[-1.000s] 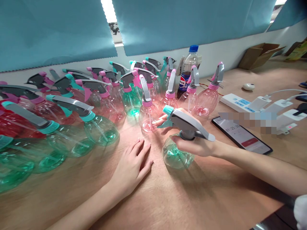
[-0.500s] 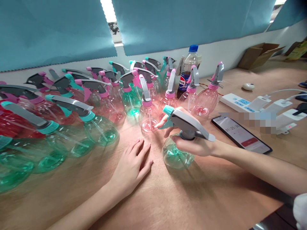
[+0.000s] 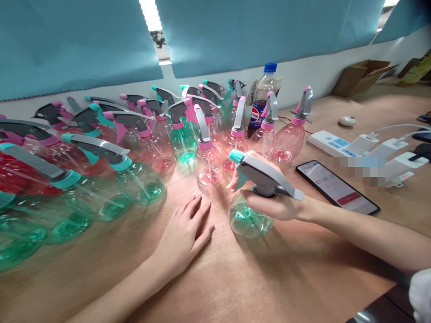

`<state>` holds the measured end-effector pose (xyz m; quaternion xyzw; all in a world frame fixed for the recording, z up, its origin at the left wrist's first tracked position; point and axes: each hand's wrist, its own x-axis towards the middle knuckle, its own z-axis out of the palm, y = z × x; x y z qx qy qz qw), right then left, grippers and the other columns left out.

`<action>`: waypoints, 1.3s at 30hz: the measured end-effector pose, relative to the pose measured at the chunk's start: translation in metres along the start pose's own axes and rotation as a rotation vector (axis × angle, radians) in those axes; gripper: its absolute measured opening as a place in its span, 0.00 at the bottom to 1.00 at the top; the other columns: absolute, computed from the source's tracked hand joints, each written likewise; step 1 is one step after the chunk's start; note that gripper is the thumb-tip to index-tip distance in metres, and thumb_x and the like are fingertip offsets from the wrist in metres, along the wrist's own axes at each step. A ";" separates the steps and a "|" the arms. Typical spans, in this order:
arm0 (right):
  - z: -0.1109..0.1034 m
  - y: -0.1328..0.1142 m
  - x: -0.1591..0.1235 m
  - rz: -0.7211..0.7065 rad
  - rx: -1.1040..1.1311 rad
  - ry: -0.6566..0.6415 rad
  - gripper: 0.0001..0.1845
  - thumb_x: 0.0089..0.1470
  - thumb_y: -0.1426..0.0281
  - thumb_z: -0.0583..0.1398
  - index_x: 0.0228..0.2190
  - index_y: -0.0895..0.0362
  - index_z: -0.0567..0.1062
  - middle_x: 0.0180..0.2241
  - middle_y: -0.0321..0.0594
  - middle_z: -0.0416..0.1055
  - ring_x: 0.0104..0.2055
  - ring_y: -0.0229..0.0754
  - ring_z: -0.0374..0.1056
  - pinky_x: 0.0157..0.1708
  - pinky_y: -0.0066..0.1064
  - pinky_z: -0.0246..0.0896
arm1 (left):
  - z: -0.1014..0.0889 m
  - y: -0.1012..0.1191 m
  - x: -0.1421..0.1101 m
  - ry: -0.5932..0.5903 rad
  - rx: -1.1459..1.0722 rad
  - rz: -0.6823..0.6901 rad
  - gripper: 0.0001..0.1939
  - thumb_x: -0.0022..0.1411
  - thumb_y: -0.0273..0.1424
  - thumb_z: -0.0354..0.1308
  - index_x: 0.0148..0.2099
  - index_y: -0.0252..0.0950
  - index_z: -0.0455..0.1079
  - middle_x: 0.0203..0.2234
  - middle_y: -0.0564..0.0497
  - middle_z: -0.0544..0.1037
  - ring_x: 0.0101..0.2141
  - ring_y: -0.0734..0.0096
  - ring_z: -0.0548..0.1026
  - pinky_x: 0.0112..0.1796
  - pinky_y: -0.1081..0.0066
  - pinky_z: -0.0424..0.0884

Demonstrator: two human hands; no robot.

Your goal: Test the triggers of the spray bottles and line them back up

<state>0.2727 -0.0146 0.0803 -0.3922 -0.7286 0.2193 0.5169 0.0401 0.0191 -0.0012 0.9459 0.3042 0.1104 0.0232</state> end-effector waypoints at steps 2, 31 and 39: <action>-0.001 0.000 -0.001 -0.010 -0.026 0.010 0.10 0.38 0.77 0.52 0.28 0.53 0.63 0.25 0.31 0.63 0.22 0.32 0.58 0.20 0.25 0.56 | 0.000 0.000 0.000 -0.002 -0.002 -0.003 0.24 0.70 0.38 0.47 0.62 0.30 0.62 0.58 0.34 0.65 0.59 0.45 0.62 0.54 0.47 0.63; 0.010 0.001 -0.013 0.008 0.097 -0.042 0.19 0.47 0.79 0.53 0.41 0.53 0.69 0.41 0.40 0.76 0.41 0.40 0.75 0.40 0.34 0.71 | 0.001 0.001 0.002 -0.004 0.008 -0.025 0.23 0.69 0.38 0.48 0.61 0.29 0.63 0.58 0.33 0.65 0.58 0.46 0.62 0.55 0.48 0.63; 0.012 0.011 -0.018 0.050 0.288 -0.047 0.21 0.47 0.79 0.56 0.44 0.54 0.63 0.48 0.46 0.72 0.43 0.41 0.75 0.41 0.35 0.72 | 0.002 0.001 0.003 0.004 0.017 -0.030 0.22 0.70 0.37 0.48 0.60 0.31 0.63 0.58 0.35 0.65 0.58 0.48 0.62 0.55 0.50 0.63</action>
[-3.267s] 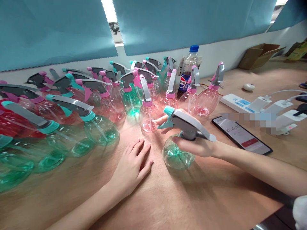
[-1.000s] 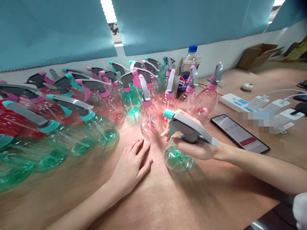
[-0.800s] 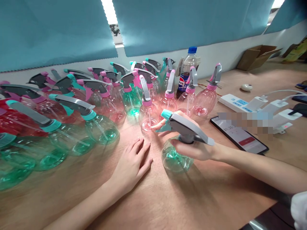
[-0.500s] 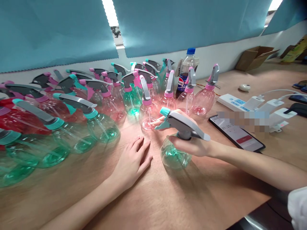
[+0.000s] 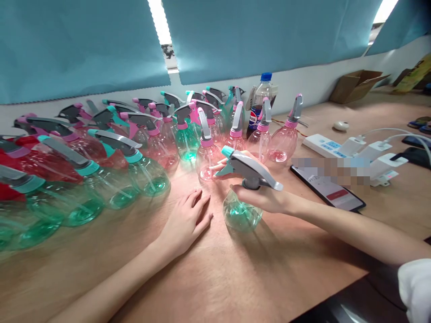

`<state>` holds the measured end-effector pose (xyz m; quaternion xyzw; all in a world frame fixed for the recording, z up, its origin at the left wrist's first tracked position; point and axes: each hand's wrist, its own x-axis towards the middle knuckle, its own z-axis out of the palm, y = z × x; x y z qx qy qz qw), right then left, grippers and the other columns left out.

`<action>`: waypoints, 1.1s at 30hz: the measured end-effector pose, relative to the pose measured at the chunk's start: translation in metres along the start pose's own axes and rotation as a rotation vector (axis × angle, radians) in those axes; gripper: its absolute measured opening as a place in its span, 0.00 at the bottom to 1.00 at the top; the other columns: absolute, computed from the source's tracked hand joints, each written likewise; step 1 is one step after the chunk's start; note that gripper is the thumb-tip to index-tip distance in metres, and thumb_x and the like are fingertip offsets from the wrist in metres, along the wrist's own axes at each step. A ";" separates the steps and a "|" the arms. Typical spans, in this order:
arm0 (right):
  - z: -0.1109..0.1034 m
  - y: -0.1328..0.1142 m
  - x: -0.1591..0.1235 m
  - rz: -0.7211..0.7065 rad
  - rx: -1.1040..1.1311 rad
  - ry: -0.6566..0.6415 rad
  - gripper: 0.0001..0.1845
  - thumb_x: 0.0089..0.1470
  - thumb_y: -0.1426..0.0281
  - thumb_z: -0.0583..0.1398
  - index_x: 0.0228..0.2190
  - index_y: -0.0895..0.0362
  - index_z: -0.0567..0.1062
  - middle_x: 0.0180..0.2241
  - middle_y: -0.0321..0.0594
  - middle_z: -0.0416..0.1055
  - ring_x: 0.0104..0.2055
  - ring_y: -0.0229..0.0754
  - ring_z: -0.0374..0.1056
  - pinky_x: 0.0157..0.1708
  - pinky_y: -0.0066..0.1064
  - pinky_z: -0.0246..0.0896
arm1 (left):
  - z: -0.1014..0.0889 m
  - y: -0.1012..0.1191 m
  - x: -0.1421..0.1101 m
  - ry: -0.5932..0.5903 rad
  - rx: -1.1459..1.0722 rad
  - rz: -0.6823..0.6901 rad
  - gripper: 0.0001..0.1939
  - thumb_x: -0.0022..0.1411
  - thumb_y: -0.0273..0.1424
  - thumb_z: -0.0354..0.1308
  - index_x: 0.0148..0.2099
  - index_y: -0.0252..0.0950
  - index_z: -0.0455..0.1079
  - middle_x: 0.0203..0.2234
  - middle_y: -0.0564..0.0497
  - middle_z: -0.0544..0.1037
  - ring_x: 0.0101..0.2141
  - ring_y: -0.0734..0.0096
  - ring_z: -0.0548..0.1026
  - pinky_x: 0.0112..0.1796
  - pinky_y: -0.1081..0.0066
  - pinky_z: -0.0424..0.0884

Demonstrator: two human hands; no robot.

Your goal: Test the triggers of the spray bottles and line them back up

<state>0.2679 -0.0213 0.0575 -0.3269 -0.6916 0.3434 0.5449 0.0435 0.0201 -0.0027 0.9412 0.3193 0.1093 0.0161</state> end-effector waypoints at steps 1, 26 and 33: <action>0.000 0.000 0.000 0.004 -0.007 0.000 0.21 0.47 0.79 0.56 0.44 0.54 0.62 0.47 0.45 0.72 0.43 0.41 0.75 0.40 0.34 0.72 | 0.000 0.000 0.000 0.001 -0.002 -0.002 0.22 0.70 0.37 0.48 0.60 0.31 0.63 0.58 0.35 0.66 0.58 0.48 0.62 0.55 0.50 0.63; -0.030 -0.026 -0.058 0.155 -0.811 0.007 0.33 0.43 0.48 0.67 0.44 0.56 0.69 0.41 0.45 0.72 0.42 0.51 0.70 0.41 0.44 0.68 | -0.002 0.002 -0.004 0.045 -0.020 0.035 0.20 0.69 0.36 0.48 0.58 0.32 0.65 0.55 0.37 0.68 0.55 0.50 0.66 0.53 0.50 0.65; -0.010 -0.026 -0.048 0.090 -0.894 0.000 0.23 0.49 0.53 0.65 0.42 0.55 0.71 0.33 0.41 0.72 0.33 0.45 0.69 0.31 0.36 0.66 | -0.011 -0.008 -0.036 0.024 -0.030 0.040 0.21 0.70 0.37 0.47 0.59 0.33 0.65 0.56 0.37 0.68 0.57 0.51 0.65 0.55 0.51 0.64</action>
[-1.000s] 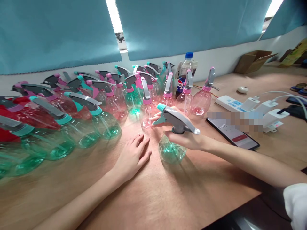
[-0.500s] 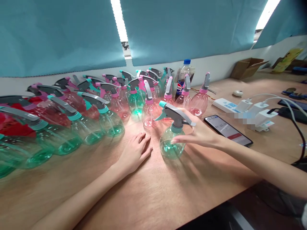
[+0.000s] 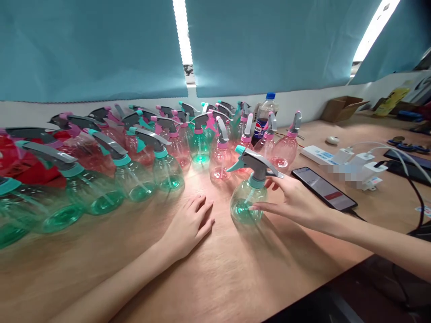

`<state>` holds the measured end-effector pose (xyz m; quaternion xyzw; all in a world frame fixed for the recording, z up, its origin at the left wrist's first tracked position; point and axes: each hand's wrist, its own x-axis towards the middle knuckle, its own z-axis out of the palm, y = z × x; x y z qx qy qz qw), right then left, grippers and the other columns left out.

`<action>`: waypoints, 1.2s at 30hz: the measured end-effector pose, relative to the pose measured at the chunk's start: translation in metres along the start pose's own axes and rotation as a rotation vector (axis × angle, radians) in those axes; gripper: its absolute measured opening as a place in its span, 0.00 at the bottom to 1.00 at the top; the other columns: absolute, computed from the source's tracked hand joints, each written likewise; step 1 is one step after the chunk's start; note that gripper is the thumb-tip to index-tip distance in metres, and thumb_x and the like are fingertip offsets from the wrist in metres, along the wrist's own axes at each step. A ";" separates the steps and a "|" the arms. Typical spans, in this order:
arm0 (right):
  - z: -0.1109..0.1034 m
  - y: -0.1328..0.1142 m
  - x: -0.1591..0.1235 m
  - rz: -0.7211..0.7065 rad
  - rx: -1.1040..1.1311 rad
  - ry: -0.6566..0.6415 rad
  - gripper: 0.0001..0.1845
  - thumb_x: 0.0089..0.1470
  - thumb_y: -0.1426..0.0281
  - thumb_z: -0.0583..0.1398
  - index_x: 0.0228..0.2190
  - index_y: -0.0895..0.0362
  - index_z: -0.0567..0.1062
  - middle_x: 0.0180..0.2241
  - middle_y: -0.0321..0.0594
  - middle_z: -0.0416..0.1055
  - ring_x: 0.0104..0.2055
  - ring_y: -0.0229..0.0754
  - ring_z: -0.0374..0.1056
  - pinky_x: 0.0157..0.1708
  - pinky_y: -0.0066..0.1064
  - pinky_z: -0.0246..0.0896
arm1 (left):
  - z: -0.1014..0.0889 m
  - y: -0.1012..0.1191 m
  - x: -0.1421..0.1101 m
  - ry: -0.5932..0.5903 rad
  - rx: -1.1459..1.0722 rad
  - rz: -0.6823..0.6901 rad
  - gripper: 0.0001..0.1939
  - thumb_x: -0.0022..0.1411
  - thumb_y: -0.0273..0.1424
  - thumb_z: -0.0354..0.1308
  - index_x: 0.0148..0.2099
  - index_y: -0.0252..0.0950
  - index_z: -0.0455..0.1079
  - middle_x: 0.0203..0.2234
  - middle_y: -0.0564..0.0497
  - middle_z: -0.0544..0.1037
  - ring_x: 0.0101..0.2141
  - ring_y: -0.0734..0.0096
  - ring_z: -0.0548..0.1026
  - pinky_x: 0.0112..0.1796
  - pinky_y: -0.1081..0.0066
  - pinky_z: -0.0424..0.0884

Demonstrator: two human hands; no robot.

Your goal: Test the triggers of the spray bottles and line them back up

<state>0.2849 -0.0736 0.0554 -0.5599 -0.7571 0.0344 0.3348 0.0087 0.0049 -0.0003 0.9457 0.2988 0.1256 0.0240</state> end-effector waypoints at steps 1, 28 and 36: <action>0.002 -0.003 0.004 -0.010 -0.002 -0.003 0.23 0.49 0.53 0.64 0.40 0.55 0.71 0.33 0.41 0.72 0.32 0.45 0.69 0.31 0.36 0.66 | -0.002 -0.003 -0.006 -0.001 -0.001 -0.007 0.20 0.70 0.36 0.47 0.59 0.33 0.65 0.57 0.37 0.68 0.57 0.51 0.65 0.55 0.51 0.64; 0.080 -0.044 0.127 0.183 -0.181 -0.132 0.30 0.52 0.54 0.61 0.47 0.63 0.64 0.38 0.54 0.77 0.42 0.60 0.74 0.34 0.40 0.65 | -0.020 -0.029 -0.054 0.043 -0.055 -0.126 0.19 0.68 0.33 0.50 0.58 0.33 0.66 0.55 0.38 0.69 0.54 0.49 0.67 0.51 0.50 0.68; 0.089 -0.043 0.134 0.130 -0.169 -0.124 0.24 0.57 0.58 0.60 0.46 0.64 0.69 0.56 0.58 0.67 0.52 0.59 0.70 0.47 0.45 0.66 | -0.021 -0.030 -0.054 0.040 -0.047 -0.125 0.19 0.68 0.32 0.50 0.57 0.30 0.67 0.54 0.37 0.70 0.54 0.48 0.67 0.51 0.50 0.67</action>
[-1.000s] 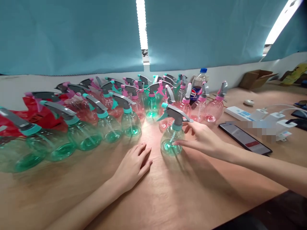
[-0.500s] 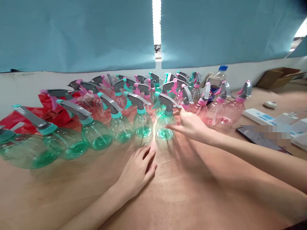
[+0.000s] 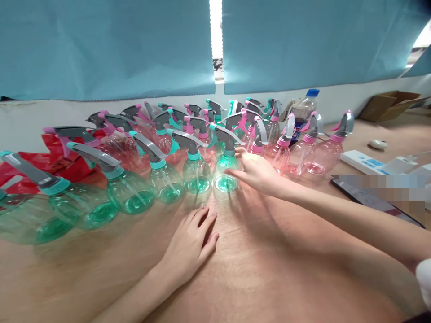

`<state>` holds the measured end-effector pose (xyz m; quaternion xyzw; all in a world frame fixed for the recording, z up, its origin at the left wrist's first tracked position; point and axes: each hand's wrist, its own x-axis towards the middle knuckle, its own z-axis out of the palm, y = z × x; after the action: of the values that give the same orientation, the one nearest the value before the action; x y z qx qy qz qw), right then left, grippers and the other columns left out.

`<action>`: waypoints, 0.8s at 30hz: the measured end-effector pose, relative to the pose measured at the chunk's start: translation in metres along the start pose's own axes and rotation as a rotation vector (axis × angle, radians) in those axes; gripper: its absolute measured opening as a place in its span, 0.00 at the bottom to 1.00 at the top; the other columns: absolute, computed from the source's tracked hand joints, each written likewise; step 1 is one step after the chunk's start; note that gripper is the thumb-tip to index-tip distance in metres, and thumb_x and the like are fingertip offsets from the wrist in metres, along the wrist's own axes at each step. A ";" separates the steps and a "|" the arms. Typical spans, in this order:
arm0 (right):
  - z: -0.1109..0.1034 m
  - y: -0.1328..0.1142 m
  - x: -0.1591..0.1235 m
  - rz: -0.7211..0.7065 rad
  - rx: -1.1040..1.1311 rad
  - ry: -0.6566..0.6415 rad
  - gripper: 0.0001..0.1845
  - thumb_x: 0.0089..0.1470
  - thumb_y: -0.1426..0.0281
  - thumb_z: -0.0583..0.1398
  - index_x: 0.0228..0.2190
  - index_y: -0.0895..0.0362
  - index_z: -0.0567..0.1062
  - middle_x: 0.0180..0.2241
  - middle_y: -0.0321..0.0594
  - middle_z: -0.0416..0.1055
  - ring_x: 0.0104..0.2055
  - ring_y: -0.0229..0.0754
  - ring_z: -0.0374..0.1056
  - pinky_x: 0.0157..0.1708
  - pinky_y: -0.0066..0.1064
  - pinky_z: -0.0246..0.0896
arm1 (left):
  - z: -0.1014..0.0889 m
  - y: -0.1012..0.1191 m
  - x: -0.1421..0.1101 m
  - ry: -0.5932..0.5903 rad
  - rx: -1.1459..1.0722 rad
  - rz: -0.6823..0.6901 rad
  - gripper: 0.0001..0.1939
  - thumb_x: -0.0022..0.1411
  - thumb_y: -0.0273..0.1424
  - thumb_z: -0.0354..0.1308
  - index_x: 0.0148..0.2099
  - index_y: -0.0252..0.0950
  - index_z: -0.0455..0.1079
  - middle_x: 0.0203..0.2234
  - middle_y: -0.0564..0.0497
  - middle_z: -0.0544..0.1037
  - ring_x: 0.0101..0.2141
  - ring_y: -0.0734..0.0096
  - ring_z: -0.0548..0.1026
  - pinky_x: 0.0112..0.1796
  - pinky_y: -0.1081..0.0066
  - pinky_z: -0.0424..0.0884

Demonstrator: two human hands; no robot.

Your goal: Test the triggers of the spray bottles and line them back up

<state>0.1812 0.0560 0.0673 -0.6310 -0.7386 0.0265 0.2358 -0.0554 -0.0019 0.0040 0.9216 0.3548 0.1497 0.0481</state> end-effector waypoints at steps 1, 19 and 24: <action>0.001 0.001 0.000 0.000 0.008 0.009 0.25 0.56 0.58 0.60 0.47 0.65 0.68 0.54 0.59 0.69 0.52 0.60 0.70 0.47 0.46 0.66 | 0.000 0.000 0.000 -0.001 0.003 0.001 0.19 0.68 0.32 0.50 0.57 0.30 0.67 0.54 0.37 0.70 0.54 0.48 0.67 0.52 0.50 0.67; 0.015 0.003 0.005 0.017 0.060 0.081 0.31 0.56 0.59 0.60 0.55 0.65 0.63 0.52 0.58 0.70 0.53 0.60 0.69 0.47 0.47 0.66 | 0.000 0.000 0.001 0.002 0.017 0.000 0.19 0.68 0.33 0.50 0.57 0.30 0.67 0.55 0.36 0.70 0.55 0.48 0.66 0.52 0.50 0.67; 0.008 0.003 -0.007 -0.014 0.103 0.039 0.37 0.56 0.60 0.61 0.59 0.68 0.58 0.57 0.60 0.66 0.54 0.59 0.68 0.48 0.46 0.65 | 0.000 0.000 0.000 0.012 0.016 0.005 0.20 0.68 0.34 0.50 0.58 0.31 0.66 0.55 0.37 0.69 0.55 0.49 0.67 0.52 0.50 0.67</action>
<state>0.1817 0.0521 0.0565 -0.6131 -0.7361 0.0505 0.2824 -0.0556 -0.0016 0.0035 0.9220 0.3538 0.1524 0.0382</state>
